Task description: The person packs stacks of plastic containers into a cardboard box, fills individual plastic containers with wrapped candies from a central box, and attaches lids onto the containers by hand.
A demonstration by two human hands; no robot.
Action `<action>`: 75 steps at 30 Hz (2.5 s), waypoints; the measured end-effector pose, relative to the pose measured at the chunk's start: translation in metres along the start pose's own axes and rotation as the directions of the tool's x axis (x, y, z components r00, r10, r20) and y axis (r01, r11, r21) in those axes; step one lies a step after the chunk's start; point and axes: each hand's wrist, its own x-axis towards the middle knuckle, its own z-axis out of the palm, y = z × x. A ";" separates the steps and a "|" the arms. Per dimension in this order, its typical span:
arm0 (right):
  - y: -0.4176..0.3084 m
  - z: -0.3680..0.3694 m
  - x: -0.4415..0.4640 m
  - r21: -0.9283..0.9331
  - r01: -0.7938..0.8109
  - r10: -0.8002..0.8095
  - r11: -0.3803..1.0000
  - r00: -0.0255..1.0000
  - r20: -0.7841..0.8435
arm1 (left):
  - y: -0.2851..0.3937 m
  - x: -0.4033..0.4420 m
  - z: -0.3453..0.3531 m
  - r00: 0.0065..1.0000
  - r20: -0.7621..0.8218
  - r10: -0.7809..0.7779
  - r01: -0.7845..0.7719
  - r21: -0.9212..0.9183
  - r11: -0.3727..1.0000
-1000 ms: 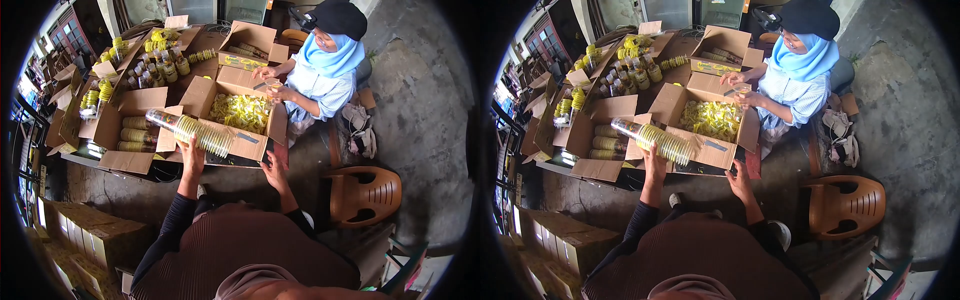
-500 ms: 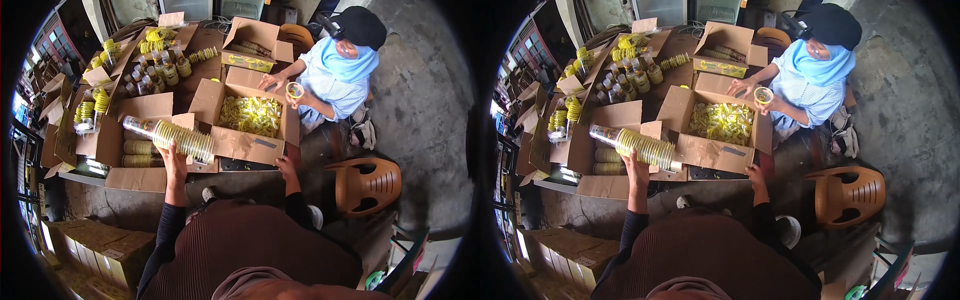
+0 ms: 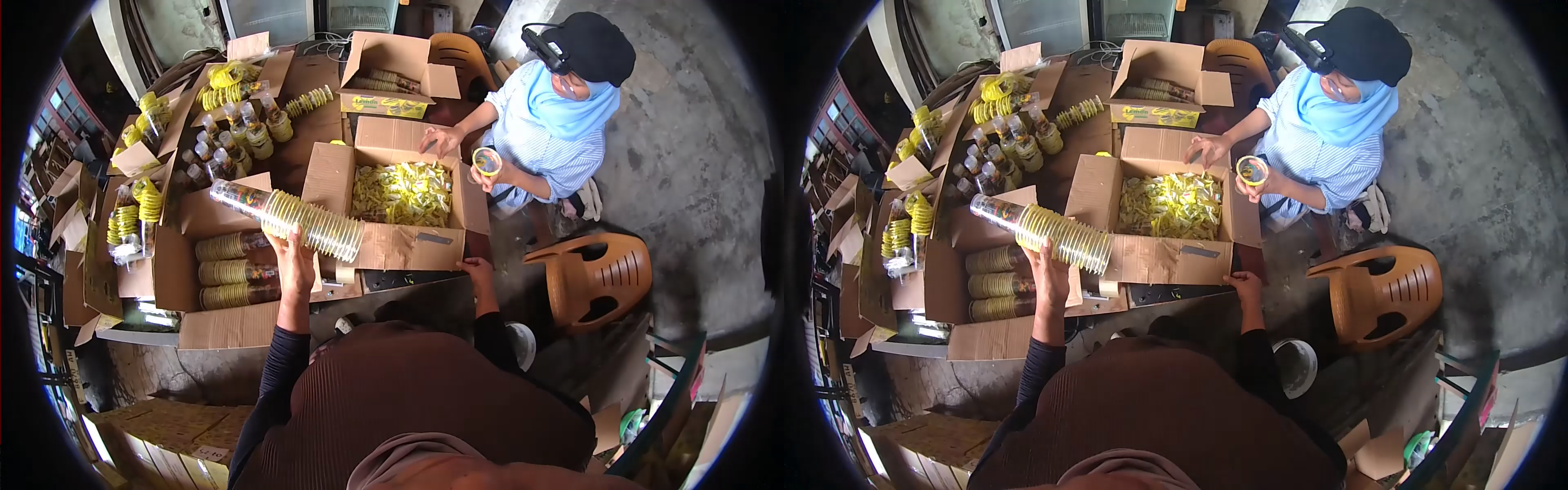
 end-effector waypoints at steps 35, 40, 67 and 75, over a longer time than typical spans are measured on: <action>-0.201 0.023 -0.010 0.487 0.523 -0.709 0.700 0.591 0.384 | -0.082 0.025 0.102 0.997 -0.074 0.029 -0.024 0.077 0.997; -0.217 0.022 -0.028 0.554 0.133 -0.501 0.822 0.632 0.591 | -0.093 0.019 0.105 0.994 -0.093 0.062 -0.054 0.084 0.995; -0.239 0.063 -0.009 0.486 -0.187 -0.344 0.854 0.499 0.795 | -0.097 0.019 0.083 0.957 -0.220 0.188 -0.130 0.251 0.959; -0.228 0.058 0.005 0.473 -0.167 -0.324 0.865 0.534 0.781 | -0.118 0.028 0.086 0.980 -0.187 0.067 -0.046 0.114 0.992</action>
